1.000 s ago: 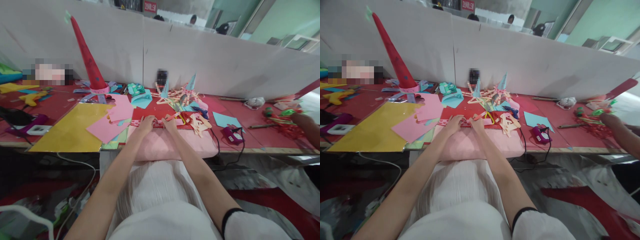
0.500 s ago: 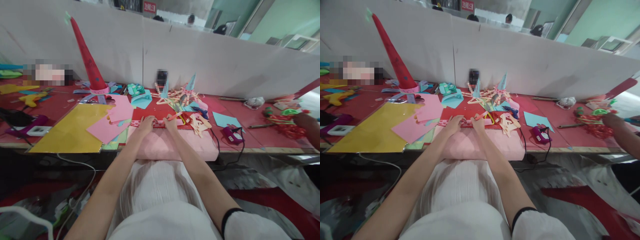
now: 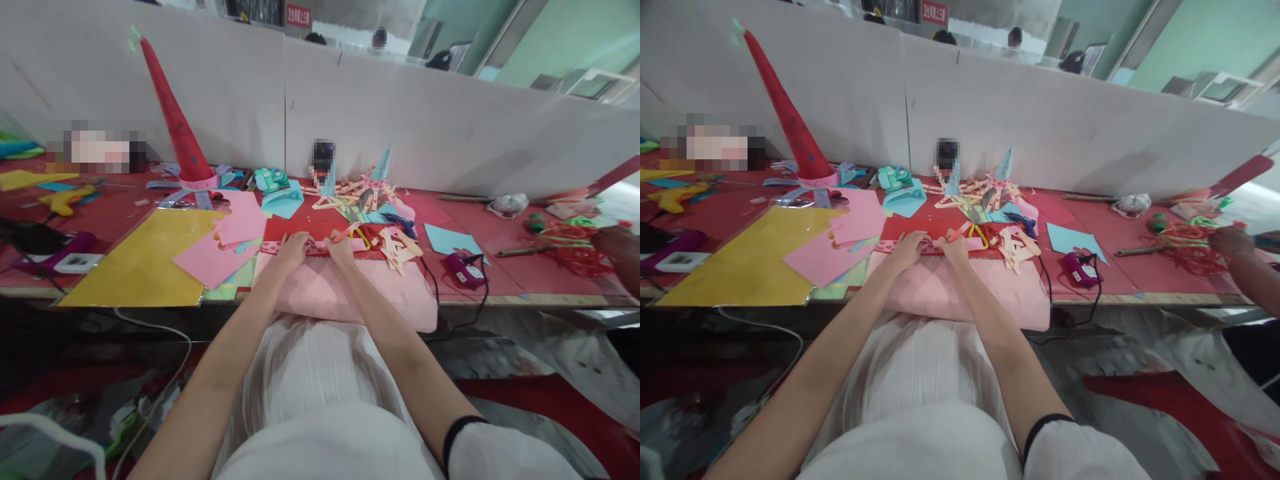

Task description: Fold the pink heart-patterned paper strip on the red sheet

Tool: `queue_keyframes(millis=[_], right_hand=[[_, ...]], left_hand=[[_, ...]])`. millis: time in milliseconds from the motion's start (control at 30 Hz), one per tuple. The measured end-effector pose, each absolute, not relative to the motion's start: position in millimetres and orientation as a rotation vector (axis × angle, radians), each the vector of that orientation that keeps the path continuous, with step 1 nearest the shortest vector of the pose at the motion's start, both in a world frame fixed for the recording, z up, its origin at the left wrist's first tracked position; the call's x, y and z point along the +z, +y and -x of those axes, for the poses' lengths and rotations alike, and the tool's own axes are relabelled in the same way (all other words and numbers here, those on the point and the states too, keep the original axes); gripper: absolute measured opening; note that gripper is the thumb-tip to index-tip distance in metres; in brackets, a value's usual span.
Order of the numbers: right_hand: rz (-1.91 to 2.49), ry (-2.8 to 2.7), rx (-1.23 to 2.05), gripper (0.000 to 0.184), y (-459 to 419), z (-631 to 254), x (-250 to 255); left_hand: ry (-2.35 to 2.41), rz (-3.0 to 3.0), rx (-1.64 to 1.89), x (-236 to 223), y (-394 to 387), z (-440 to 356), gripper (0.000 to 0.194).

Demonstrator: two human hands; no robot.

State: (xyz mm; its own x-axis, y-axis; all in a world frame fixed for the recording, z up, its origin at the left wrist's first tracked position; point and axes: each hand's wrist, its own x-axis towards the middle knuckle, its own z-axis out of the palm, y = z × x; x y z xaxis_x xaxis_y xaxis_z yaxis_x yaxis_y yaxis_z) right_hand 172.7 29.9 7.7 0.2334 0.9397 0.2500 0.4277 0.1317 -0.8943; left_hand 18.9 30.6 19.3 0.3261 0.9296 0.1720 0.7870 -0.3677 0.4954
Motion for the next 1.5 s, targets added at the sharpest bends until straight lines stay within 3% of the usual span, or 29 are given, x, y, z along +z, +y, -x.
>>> queue_keyframes(millis=[700, 1000, 1500], right_hand=[[1.453, -1.279, 0.770, 0.024, 29.4, -171.2, 8.4], [1.426, -1.337, 0.488, 0.031, 25.0, -172.5, 13.0], [1.381, -1.320, 0.514, 0.032, 27.8, -172.8, 8.3]], left_hand=[[1.531, -2.272, 0.628, 18.3, 31.3, -19.3, 0.040], [1.510, -2.309, 0.617, 22.7, 29.7, -19.8, 0.041], [1.515, -2.343, 0.605, 21.2, 30.0, -18.7, 0.046]])
